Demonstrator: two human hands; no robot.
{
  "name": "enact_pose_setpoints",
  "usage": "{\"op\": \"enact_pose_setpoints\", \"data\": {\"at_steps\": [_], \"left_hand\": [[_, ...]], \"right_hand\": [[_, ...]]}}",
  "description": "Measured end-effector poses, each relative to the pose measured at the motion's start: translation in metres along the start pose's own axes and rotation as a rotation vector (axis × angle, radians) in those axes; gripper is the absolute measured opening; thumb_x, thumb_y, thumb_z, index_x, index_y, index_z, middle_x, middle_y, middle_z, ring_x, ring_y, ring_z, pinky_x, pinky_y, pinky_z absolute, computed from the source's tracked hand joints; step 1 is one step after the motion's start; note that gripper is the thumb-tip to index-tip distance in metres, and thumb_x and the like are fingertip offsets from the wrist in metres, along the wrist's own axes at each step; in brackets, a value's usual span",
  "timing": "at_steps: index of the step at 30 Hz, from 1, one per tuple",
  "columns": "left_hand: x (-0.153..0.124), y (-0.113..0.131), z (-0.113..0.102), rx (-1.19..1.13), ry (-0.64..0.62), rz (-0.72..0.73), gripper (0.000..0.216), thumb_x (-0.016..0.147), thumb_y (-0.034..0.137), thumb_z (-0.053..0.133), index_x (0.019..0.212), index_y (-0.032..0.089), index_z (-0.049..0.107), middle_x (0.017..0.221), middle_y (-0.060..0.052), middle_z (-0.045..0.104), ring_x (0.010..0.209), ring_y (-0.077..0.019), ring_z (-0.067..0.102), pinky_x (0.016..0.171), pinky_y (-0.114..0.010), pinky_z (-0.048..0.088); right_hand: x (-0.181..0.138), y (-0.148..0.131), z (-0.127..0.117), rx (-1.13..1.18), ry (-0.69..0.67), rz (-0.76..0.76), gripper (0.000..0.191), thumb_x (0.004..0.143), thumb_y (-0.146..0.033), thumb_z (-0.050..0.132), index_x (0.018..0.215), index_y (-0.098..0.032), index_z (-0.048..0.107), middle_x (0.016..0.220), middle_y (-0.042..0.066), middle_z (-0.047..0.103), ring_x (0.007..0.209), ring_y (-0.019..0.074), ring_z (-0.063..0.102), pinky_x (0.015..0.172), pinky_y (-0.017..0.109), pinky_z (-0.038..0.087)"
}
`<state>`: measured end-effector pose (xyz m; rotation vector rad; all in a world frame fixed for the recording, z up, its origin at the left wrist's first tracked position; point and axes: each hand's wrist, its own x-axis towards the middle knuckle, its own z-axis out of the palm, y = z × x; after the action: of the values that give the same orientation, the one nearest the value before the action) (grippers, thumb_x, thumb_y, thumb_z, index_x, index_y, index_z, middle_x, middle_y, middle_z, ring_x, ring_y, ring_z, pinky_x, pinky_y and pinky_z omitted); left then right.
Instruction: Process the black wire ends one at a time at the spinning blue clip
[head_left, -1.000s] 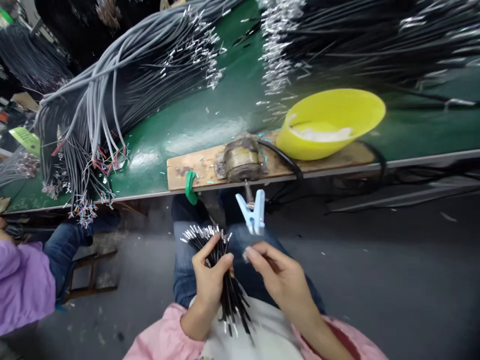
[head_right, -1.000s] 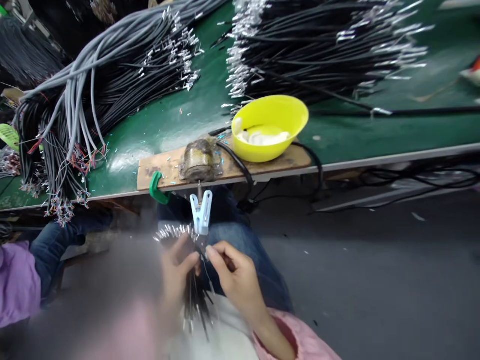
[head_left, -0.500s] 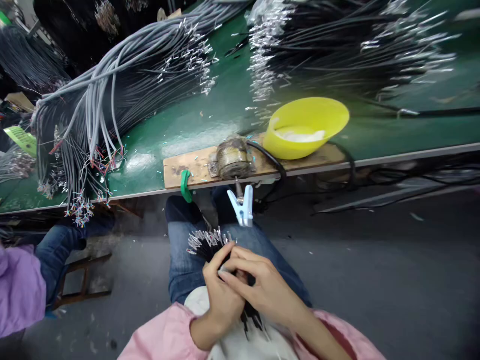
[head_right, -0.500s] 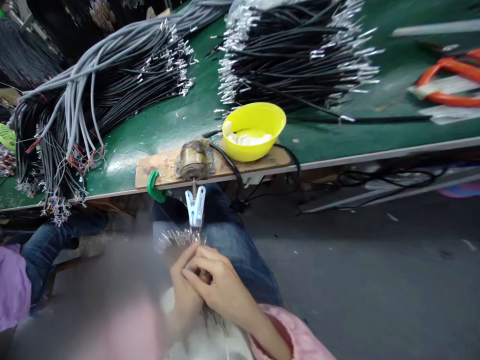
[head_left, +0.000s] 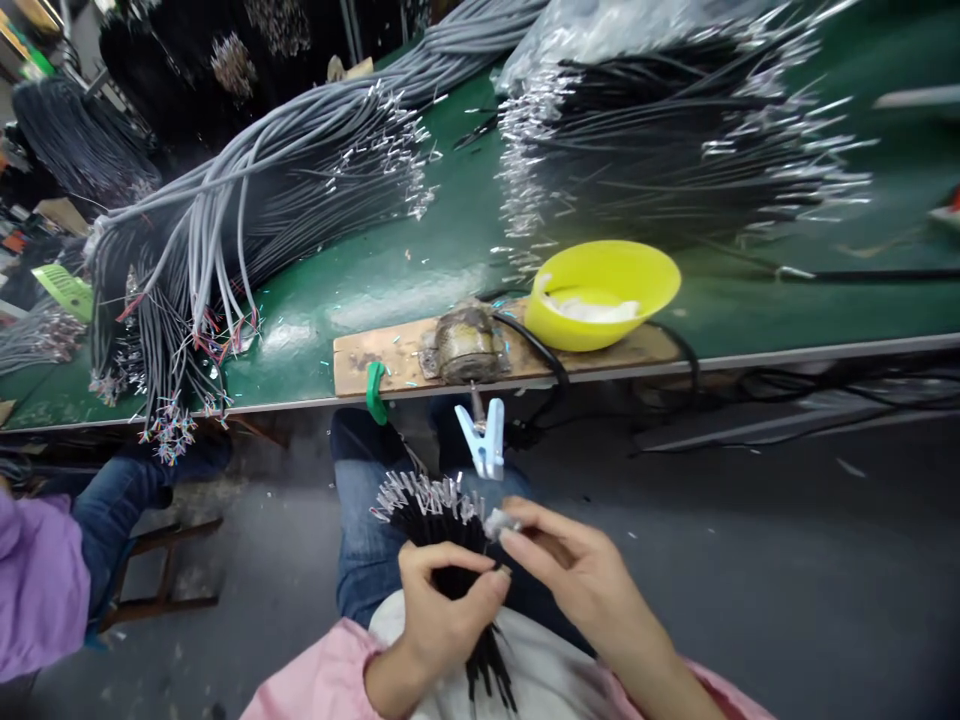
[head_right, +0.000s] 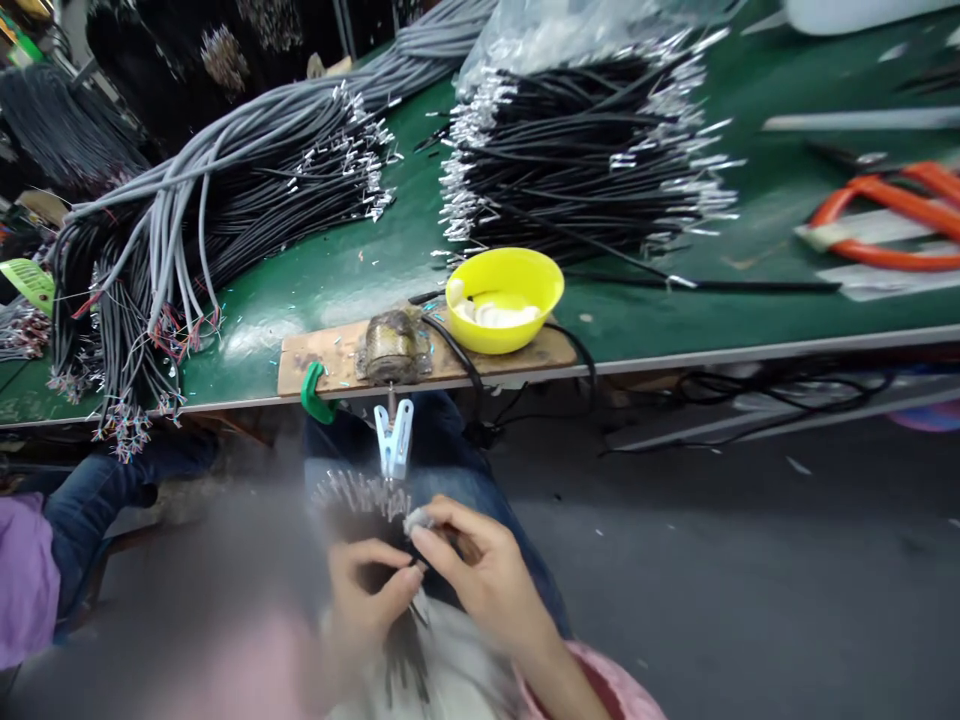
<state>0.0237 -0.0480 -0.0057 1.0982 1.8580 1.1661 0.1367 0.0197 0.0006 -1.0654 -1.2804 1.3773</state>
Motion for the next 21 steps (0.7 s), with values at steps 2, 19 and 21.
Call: {"op": "enact_pose_setpoints", "data": {"at_steps": [2, 19, 21], "left_hand": [[0.005, 0.002, 0.001, 0.032, -0.020, 0.026, 0.016, 0.066, 0.035, 0.070, 0.063, 0.019, 0.072, 0.068, -0.006, 0.073, 0.071, -0.0228, 0.065, 0.076, -0.038, 0.049], [0.036, 0.031, -0.004, -0.190, -0.153, 0.041, 0.037, 0.077, 0.046, 0.059, 0.059, 0.015, 0.066, 0.047, 0.000, 0.059, 0.044, -0.0110, 0.053, 0.048, -0.022, 0.044], [0.040, 0.031, -0.007, -0.224, -0.208, -0.016, 0.040, 0.076, 0.051, 0.059, 0.059, 0.015, 0.066, 0.047, 0.000, 0.058, 0.042, -0.0100, 0.049, 0.045, -0.021, 0.041]], "right_hand": [[0.004, -0.002, -0.003, -0.037, -0.051, -0.051, 0.025, 0.076, -0.036, 0.062, 0.058, -0.019, 0.061, 0.054, 0.001, 0.056, 0.049, 0.0148, 0.054, 0.046, 0.023, 0.044], [0.016, -0.005, 0.012, 0.017, 0.056, -0.329, 0.029, 0.087, -0.022, 0.050, 0.059, -0.019, 0.059, 0.053, 0.001, 0.055, 0.049, 0.0144, 0.050, 0.047, 0.025, 0.041], [0.018, 0.000, 0.008, 0.146, -0.001, -0.151, 0.039, 0.089, -0.035, 0.046, 0.056, -0.019, 0.058, 0.051, 0.001, 0.053, 0.046, 0.0136, 0.048, 0.043, 0.025, 0.039]]}}
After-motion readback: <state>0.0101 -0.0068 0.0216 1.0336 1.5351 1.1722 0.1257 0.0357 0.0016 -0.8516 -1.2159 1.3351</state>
